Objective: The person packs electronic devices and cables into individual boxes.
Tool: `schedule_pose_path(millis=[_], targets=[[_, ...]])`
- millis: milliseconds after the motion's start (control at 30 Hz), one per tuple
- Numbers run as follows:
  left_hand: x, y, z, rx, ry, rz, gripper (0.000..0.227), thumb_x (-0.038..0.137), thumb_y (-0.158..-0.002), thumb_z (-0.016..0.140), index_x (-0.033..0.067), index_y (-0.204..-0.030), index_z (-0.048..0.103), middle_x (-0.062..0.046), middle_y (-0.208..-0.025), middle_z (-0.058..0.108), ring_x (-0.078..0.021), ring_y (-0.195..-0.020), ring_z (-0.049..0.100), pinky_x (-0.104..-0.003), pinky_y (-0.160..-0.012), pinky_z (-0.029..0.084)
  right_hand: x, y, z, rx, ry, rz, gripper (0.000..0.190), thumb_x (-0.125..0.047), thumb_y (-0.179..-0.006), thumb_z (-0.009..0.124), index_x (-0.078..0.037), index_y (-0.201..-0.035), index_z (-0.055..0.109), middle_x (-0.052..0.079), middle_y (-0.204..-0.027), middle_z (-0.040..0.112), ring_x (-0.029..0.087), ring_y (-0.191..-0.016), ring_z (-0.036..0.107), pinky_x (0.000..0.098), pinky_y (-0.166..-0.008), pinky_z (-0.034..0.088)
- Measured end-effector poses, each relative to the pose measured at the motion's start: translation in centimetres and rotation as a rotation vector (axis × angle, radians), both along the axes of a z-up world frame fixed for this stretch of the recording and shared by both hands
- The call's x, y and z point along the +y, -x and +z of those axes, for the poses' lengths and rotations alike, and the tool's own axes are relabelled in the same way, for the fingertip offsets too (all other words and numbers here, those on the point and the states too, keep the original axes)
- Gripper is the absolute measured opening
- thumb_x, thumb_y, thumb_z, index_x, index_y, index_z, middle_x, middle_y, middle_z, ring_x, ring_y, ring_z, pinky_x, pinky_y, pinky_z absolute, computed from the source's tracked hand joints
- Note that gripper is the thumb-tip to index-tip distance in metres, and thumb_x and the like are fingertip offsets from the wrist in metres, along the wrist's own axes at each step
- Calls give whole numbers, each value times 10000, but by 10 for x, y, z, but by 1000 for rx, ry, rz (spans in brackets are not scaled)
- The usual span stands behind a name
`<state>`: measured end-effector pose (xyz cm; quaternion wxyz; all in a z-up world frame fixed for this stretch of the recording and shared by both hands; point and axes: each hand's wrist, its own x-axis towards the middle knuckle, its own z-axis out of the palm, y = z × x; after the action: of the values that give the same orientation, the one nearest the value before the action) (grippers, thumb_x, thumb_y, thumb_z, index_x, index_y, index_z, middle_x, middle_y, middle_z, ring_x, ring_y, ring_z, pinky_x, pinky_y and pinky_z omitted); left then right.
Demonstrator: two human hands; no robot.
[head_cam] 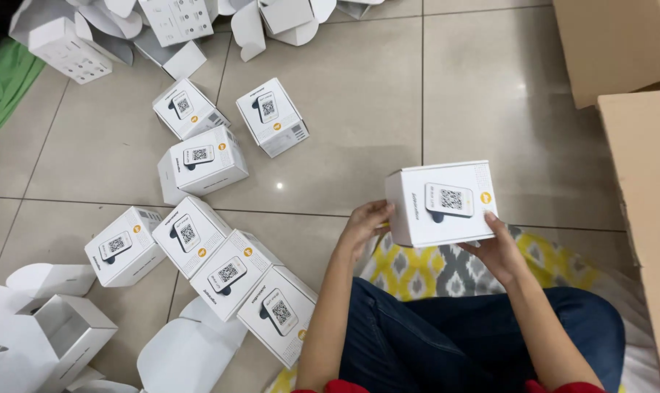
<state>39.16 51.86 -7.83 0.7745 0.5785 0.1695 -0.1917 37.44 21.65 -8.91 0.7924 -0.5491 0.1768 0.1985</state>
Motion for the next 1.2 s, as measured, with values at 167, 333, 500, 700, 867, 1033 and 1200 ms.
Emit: schedule_pose_path(millis=[167, 333, 500, 700, 867, 1033, 1200], targets=[[-58, 29, -38, 58, 41, 165, 393, 228, -860, 823, -43, -1114, 693, -141, -986, 734, -228, -859, 722, -359, -787, 634, -31, 24, 21, 81, -115, -106, 756, -579, -888, 563, -161, -1503, 427, 76, -1409, 558, 288, -1342, 507, 600, -1071, 441], [-93, 51, -110, 139, 37, 288, 224, 188, -930, 780, -4, -946, 665, -105, -869, 711, -184, -742, 691, -315, -696, 620, -66, 6, -8, 118, -88, -159, 761, -560, -870, 610, -177, -1503, 430, 61, -1395, 547, 274, -1342, 491, 577, -1068, 427], [-133, 109, -131, 69, 13, 517, 134, 171, -998, 631, 42, -985, 597, -30, -824, 666, -130, -705, 666, -288, -627, 571, -64, -39, -32, 228, 38, -48, 765, -583, -882, 637, -103, -1458, 480, 147, -1300, 615, 309, -1192, 597, 564, -983, 492], [-140, 125, -106, 62, 68, 662, 226, 243, -1052, 538, 31, -979, 557, -70, -765, 631, -151, -643, 617, -291, -592, 544, -21, -69, -37, 288, 206, 62, 711, -582, -865, 722, -38, -1310, 615, 141, -1208, 592, 340, -1124, 546, 563, -898, 512], [-129, 114, -48, 28, 49, 551, 319, 335, -1050, 544, 35, -945, 567, -68, -773, 641, -136, -670, 638, -271, -616, 554, -17, -63, -86, 545, 147, -116, 670, -654, -823, 671, -177, -1293, 626, 108, -1193, 617, 379, -992, 551, 566, -832, 443], [-133, 110, -39, 226, -21, 425, 416, 416, -948, 720, 15, -919, 614, -98, -799, 669, -138, -667, 669, -254, -612, 573, -22, -57, -68, 492, 149, -163, 675, -611, -815, 727, -91, -1236, 634, 116, -1115, 659, 373, -886, 638, 603, -775, 507], [-130, 118, -5, 166, -7, 560, 481, 335, -788, 862, 15, -1094, 676, -56, -889, 697, -117, -654, 652, -259, -523, 533, -31, -73, -100, 344, 230, -252, 617, -571, -827, 810, -44, -1133, 712, 99, -1051, 674, 290, -941, 624, 598, -834, 518]])
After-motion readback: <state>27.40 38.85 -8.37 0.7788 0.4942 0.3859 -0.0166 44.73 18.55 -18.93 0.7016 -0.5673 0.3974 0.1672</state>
